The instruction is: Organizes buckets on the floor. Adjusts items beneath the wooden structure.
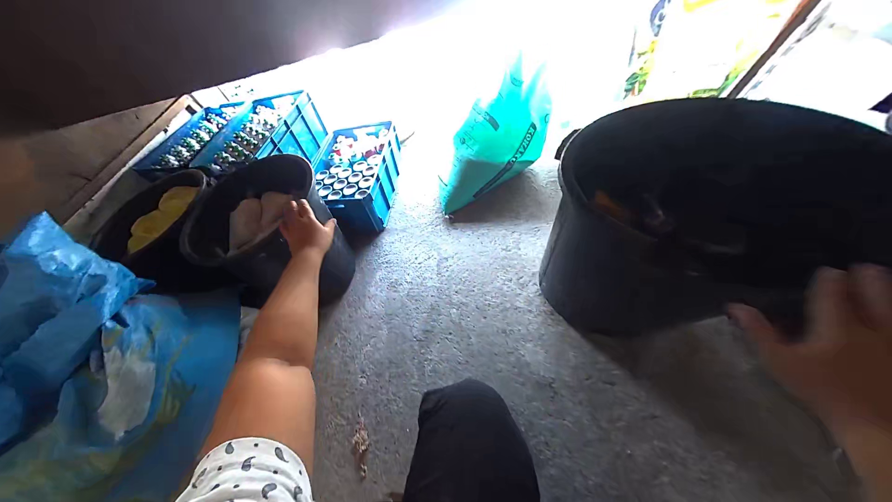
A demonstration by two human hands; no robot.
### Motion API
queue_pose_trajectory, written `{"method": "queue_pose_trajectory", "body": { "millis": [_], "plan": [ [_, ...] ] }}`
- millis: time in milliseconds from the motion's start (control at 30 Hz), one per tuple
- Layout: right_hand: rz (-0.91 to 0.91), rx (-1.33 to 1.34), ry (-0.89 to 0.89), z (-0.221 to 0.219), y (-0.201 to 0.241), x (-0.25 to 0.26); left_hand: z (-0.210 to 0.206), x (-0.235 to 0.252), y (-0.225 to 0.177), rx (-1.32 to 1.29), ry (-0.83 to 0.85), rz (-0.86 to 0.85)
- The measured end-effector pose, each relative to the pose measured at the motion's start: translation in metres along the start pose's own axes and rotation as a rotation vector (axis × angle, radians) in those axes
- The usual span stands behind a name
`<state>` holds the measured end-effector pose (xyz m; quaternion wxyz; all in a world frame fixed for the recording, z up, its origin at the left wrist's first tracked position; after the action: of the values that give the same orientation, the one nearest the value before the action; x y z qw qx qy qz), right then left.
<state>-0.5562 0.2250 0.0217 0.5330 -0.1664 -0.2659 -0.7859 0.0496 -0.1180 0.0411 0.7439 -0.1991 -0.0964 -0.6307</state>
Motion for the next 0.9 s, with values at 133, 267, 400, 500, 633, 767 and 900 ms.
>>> {"method": "queue_pose_trajectory", "body": {
  "millis": [133, 267, 400, 500, 633, 767, 900],
  "plan": [
    [-0.078, -0.03, 0.11, -0.044, 0.128, 0.071, -0.028, 0.056, 0.025, 0.155, 0.101, 0.174],
    [-0.266, -0.102, 0.306, -0.088, 0.163, 0.113, -0.039, 0.058, 0.022, 0.21, 0.073, 0.296],
    [-0.304, -0.163, 0.395, -0.101, 0.164, 0.114, -0.023, 0.066, 0.023, 0.129, 0.172, 0.308],
    [-0.263, -0.22, 0.386, -0.107, 0.162, 0.109, -0.029, 0.059, 0.024, 0.156, 0.126, 0.313],
    [-0.179, -0.262, 0.346, -0.108, 0.16, 0.11, -0.024, 0.055, 0.023, 0.174, 0.143, 0.323],
    [-0.163, -0.257, 0.392, -0.1, 0.166, 0.114, -0.016, 0.043, 0.024, 0.178, 0.151, 0.284],
    [-0.161, -0.263, 0.332, -0.104, 0.17, 0.114, -0.006, 0.028, 0.024, 0.122, 0.162, 0.245]
  ]
}}
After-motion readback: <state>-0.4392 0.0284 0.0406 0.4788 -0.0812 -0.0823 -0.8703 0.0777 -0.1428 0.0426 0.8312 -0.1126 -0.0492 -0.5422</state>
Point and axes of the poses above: each hand's wrist, its own x-axis towards the middle knuckle, its own z-axis out of the back of the hand, y = z × x, the point moved 4 cm from there along x, towards the middle knuckle, and after that the axes turned 12 degrees about -y, right-handed, at the moved point
